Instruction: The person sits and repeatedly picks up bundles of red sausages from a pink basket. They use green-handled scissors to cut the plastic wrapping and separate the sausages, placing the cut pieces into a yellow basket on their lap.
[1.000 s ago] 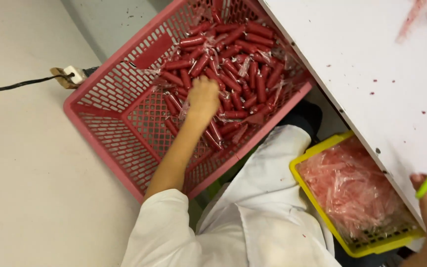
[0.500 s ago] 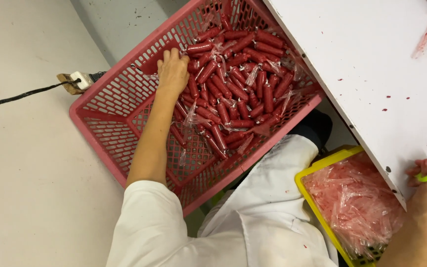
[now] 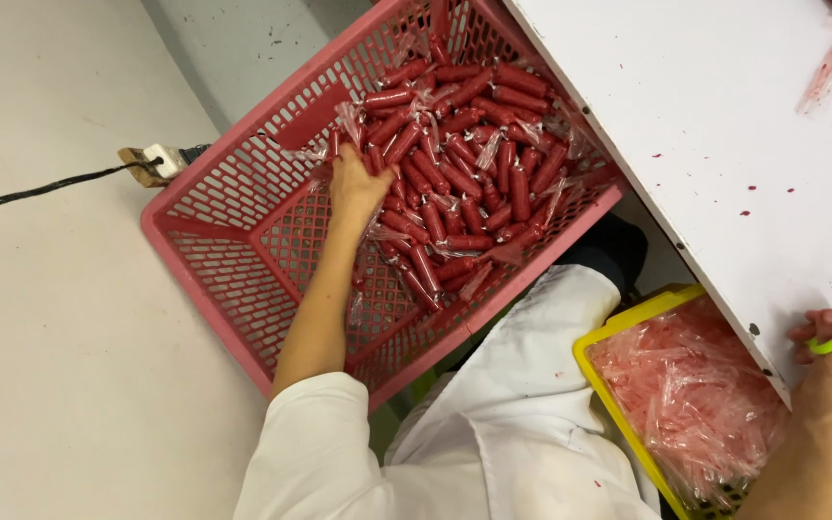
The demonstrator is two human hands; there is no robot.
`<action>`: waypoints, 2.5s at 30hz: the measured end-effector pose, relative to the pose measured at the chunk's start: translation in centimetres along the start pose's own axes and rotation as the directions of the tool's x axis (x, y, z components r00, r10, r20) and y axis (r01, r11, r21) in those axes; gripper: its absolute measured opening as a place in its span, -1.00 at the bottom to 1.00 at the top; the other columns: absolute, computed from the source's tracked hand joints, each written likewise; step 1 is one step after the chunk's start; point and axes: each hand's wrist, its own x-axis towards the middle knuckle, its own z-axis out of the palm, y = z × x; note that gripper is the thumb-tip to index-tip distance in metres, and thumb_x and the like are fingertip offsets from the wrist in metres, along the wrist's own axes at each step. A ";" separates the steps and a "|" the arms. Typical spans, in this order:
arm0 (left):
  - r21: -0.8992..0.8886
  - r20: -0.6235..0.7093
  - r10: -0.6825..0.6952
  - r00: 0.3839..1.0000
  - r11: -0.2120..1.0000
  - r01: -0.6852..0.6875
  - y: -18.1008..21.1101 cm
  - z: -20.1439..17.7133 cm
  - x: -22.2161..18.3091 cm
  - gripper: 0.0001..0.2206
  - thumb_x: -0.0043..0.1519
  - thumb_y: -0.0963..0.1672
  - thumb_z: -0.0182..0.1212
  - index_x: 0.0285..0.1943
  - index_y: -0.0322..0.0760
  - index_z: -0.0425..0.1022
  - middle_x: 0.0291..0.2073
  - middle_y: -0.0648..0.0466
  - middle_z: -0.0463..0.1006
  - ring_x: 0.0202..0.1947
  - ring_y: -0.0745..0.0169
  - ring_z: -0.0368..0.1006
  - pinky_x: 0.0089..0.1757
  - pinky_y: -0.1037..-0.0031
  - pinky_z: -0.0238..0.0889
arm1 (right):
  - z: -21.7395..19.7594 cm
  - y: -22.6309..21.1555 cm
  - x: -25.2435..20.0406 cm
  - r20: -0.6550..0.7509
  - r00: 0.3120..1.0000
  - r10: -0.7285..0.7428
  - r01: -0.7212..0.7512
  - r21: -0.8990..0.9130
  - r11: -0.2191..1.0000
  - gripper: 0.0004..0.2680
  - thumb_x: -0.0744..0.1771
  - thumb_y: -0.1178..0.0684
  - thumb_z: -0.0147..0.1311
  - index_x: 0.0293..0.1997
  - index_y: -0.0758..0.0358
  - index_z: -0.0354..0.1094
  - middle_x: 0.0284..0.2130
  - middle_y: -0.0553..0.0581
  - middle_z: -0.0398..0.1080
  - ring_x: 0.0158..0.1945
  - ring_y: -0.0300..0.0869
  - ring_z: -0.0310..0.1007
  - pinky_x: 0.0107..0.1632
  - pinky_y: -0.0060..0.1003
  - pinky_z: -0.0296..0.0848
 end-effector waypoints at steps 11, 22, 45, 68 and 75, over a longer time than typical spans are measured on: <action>-0.559 -0.240 -0.229 0.943 0.827 0.059 -5.3 3.1 5.0 -0.37 0.17 -0.22 0.27 0.38 -0.20 0.00 0.14 -0.15 0.36 -0.02 -0.01 0.36 -0.01 0.28 0.30 | -0.2 0.0 -0.2 -0.001 0.998 -0.057 0.057 0.061 0.996 -0.75 0.53 -0.08 0.15 0.34 0.02 0.22 -0.08 -0.07 0.39 -0.22 -0.39 0.42 -0.35 -0.59 0.15; -0.169 -0.416 0.042 0.908 0.978 -0.123 -0.5 2.7 3.0 -0.14 0.07 -0.24 0.42 0.50 -0.13 -0.12 0.12 -0.11 0.55 -0.17 -0.13 0.64 -0.09 0.01 0.52 | 0.8 -2.0 -1.2 -0.102 0.986 -0.133 0.140 0.066 0.988 -0.80 0.52 0.08 0.24 0.26 0.27 0.32 -0.15 0.07 0.42 -0.26 -0.27 0.47 -0.42 -0.50 0.29; 0.056 -0.095 -0.047 0.994 0.997 0.053 1.7 5.3 7.8 -0.63 0.13 -0.15 0.35 0.07 -0.12 0.31 -0.22 0.09 0.54 -0.30 0.14 0.57 -0.24 0.23 0.54 | 1.8 -4.4 -1.1 -0.153 0.988 -0.004 0.019 0.099 0.995 -0.86 0.47 0.25 0.12 0.14 0.14 0.35 -0.29 -0.01 0.39 -0.36 -0.33 0.39 -0.49 -0.50 0.13; -0.699 0.689 0.725 0.015 0.659 0.277 9.1 17.0 -21.5 -0.42 -0.19 -0.37 0.47 0.10 -0.45 0.51 -0.29 -0.17 0.61 -0.38 -0.01 0.56 -0.32 0.19 0.51 | -1.9 -4.7 -18.6 0.143 0.942 -0.303 0.311 -0.036 0.950 -0.63 0.18 0.11 0.35 0.09 0.28 0.50 -0.47 0.25 0.53 -0.47 0.05 0.61 -0.34 -0.09 0.59; -0.389 0.827 0.387 -0.408 0.918 0.081 7.5 24.0 -21.7 -0.23 -0.17 -0.42 0.48 0.31 -0.41 0.36 -0.15 -0.29 0.59 -0.38 -0.24 0.59 -0.38 -0.02 0.56 | -3.9 1.8 -23.7 0.004 0.997 -0.075 0.073 0.167 0.983 -0.57 0.14 0.21 0.46 0.10 0.33 0.51 -0.53 0.22 0.52 -0.53 -0.12 0.53 -0.37 -0.22 0.57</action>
